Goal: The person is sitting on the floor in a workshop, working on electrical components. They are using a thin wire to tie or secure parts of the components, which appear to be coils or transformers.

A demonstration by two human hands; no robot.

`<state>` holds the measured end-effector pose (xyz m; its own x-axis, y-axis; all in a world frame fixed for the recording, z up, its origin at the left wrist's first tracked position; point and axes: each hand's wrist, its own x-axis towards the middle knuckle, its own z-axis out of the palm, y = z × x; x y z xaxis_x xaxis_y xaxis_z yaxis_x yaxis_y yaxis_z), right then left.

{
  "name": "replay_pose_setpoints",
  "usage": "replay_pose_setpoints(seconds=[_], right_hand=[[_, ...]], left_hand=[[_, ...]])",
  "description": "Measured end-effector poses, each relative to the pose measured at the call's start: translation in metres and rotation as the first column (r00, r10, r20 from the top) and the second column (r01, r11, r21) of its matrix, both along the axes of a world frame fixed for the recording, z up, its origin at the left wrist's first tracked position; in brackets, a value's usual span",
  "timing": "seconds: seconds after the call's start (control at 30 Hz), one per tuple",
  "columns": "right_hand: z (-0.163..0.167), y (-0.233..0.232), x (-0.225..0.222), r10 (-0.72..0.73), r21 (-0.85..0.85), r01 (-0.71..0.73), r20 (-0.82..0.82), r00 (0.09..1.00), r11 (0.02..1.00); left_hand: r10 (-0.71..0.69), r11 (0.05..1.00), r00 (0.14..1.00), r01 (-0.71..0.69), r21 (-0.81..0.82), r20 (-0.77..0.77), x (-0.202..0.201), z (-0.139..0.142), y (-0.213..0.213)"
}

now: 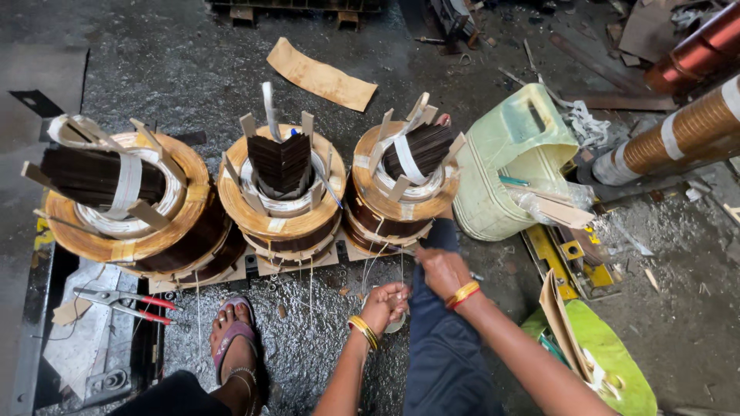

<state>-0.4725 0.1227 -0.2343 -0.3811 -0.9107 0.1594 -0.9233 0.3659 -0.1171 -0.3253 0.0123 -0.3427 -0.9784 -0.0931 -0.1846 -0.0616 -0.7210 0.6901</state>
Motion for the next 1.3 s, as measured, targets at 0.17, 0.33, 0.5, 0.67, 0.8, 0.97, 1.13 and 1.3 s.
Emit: replay_pose_setpoints(seconds=[0.17, 0.33, 0.5, 0.67, 0.8, 0.97, 1.13, 1.3], right_hand=[[0.0, 0.057, 0.037, -0.178, 0.138, 0.144, 0.278, 0.944, 0.98], [-0.013, 0.097, 0.057, -0.352, -0.071, 0.635, 0.782, 0.514, 0.769], [-0.026, 0.109, 0.07, -0.473, -0.137, 0.672, 0.609, 0.636, 0.728], [-0.017, 0.14, 0.063, -0.509, -0.165, 0.662, 0.514, 0.691, 0.731], [-0.006, 0.17, 0.051, -0.486, -0.194, 0.671, 0.551, 0.679, 0.716], [-0.007, 0.181, 0.048, -0.488, -0.174, 0.673, 0.563, 0.667, 0.719], [-0.013, 0.155, 0.043, -0.367, -0.22, 0.523, 0.496, 0.787, 0.823], [-0.012, 0.096, 0.007, -0.066, -0.292, 0.13, 0.219, 0.973, 0.948]], left_hand=[[0.091, 0.971, 0.994, -0.076, -0.227, 0.056, 0.002, 0.004, 0.009], [0.37, 0.36, 0.928, -0.193, -0.913, -0.05, 0.015, 0.04, 0.043], [0.37, -0.292, 0.925, 0.032, -0.956, -0.082, 0.01, 0.092, 0.065], [0.393, -0.508, 0.919, 0.248, -0.825, 0.035, -0.017, 0.138, 0.077], [0.489, -0.553, 0.866, 0.402, -0.73, 0.107, -0.032, 0.144, 0.09], [0.481, -0.359, 0.873, 0.283, -0.889, 0.084, -0.027, 0.101, 0.11], [0.476, 0.715, 0.824, -0.159, -0.681, 0.308, -0.022, 0.045, 0.104], [0.32, 0.945, 0.879, -0.323, -0.052, 0.353, -0.016, 0.012, 0.086]])
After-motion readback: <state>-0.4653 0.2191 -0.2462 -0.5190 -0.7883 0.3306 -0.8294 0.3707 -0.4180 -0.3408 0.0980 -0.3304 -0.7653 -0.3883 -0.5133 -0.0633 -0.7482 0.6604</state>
